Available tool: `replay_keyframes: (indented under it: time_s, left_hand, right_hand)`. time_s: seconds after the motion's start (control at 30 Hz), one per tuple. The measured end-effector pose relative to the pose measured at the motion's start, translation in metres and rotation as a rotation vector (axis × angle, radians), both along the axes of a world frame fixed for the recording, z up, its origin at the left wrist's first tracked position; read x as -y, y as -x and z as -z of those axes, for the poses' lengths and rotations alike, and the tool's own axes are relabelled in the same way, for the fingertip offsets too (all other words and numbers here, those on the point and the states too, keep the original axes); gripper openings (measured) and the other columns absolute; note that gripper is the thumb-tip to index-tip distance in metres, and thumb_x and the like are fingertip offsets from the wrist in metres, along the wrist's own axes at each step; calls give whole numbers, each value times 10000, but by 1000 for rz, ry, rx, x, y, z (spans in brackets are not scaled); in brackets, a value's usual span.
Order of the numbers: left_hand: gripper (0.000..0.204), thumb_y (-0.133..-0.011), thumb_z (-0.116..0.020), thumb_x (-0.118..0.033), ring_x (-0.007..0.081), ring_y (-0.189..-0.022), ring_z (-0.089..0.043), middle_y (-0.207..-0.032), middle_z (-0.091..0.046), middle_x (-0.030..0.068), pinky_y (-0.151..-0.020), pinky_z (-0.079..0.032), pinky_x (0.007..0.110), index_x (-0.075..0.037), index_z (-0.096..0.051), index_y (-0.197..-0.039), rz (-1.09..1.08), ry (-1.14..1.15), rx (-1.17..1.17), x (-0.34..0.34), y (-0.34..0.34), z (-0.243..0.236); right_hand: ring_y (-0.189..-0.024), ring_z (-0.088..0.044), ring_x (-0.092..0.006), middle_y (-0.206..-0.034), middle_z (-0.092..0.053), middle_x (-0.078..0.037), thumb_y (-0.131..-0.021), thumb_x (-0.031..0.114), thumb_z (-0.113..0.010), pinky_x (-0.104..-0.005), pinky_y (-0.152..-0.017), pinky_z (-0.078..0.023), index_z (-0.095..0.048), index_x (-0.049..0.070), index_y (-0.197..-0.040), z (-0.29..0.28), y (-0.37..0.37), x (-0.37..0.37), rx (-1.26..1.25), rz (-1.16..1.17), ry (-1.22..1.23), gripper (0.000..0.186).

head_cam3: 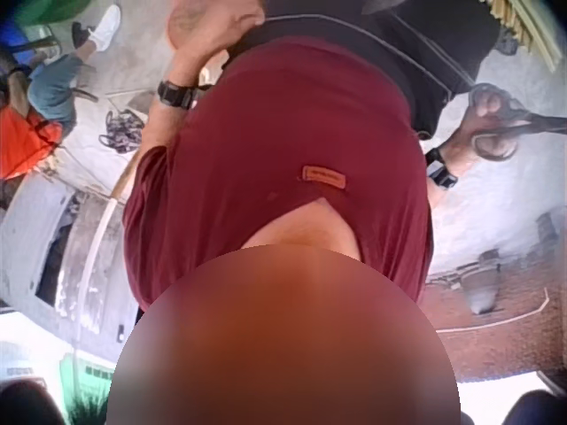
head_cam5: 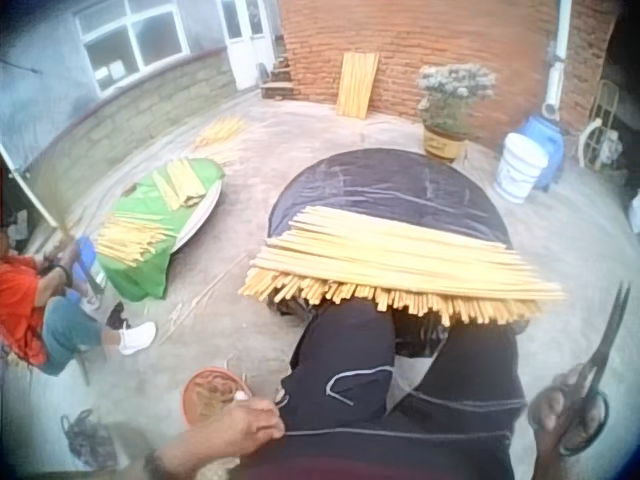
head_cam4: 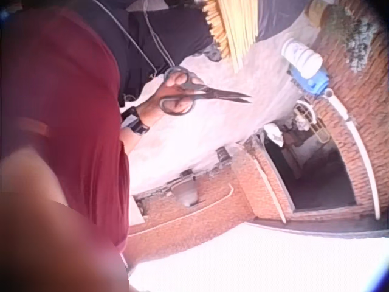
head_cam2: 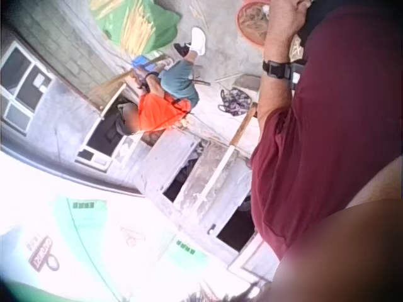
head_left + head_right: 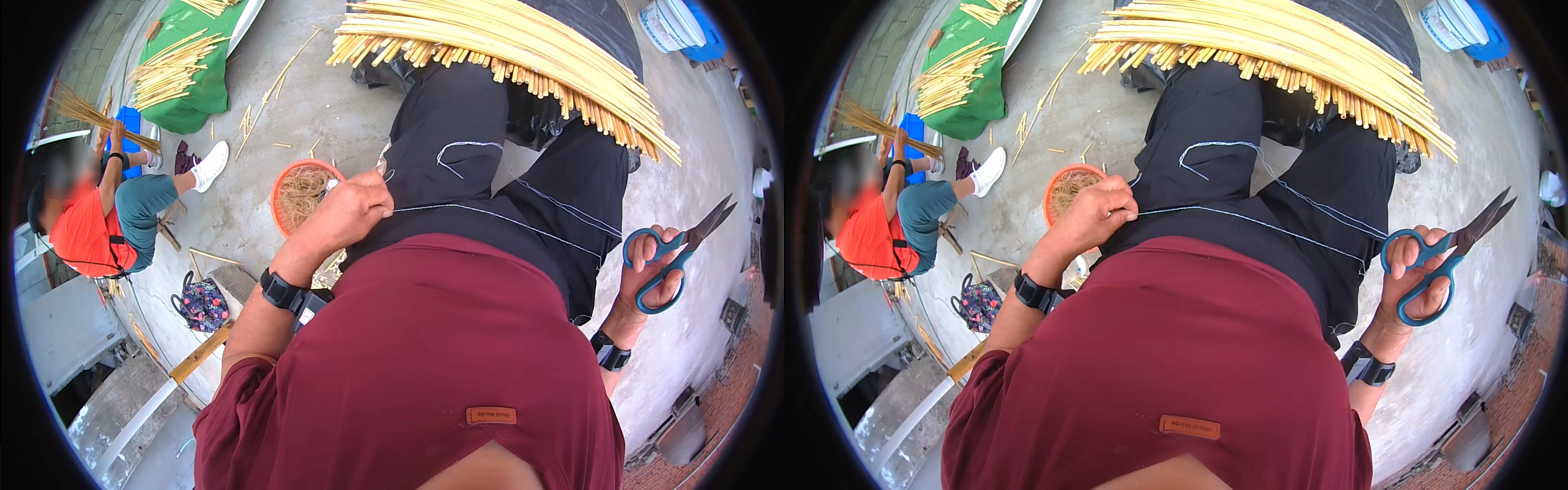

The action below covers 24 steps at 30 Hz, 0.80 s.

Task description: The person prepares a bundle of bamboo strips by arranging them on their lap, then uses a ball of thread and scissors to cut and tie the strips together. They repeatedly wrap and knot the thread around the bundle to secure it.

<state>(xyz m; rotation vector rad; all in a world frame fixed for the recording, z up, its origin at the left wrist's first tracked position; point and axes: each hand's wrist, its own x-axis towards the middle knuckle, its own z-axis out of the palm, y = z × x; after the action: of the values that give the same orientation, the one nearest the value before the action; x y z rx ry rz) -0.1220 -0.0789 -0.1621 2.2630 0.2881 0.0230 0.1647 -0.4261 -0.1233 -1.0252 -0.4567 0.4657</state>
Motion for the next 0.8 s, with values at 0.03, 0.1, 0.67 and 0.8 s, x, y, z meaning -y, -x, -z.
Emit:
replay_keyframes:
  time_s: [0.03, 0.1, 0.67, 0.8]
  left_hand:
    - [41, -828, -630, -33, 193, -788, -593, -842, -582, 56, -719, -480, 335, -24, -607, -795, -94, 292, -57, -10, 10, 6]
    - [75, -885, -587, -36, 163, -811, -604, -884, -612, 59, -749, -496, 338, -26, -577, -811, -321, 851, 37, -40, 46, 25]
    - [84, -919, -590, -56, 194, -839, -656, -921, -658, 121, -813, -561, 346, -2, -579, -983, -1163, 1063, 717, -168, 204, -1]
    - [60, -897, -614, -58, 116, -628, -602, -749, -627, 57, -600, -493, 236, -19, -632, -938, -243, 1011, -35, -7, -25, -13]
  right_hand:
    - [-647, -547, -128, -808, -547, -64, -861, 466, -657, -208, -529, -402, -498, 20, -1115, 14, -9, 26, -59, 106, -75, 537]
    - [-717, -573, -144, -884, -581, -75, -932, 382, -599, -204, -522, -393, -512, 10, -1145, 49, -23, 82, -253, 396, -93, 437]
    - [-685, -582, -131, -850, -626, -78, -904, 256, -621, -258, -608, -482, -629, 34, -1024, 306, 70, 177, -243, 261, 1720, 253]
    - [-685, -581, -133, -851, -627, -76, -903, 252, -621, -261, -610, -483, -631, 35, -1028, 308, 68, 153, -159, 230, 1764, 249]
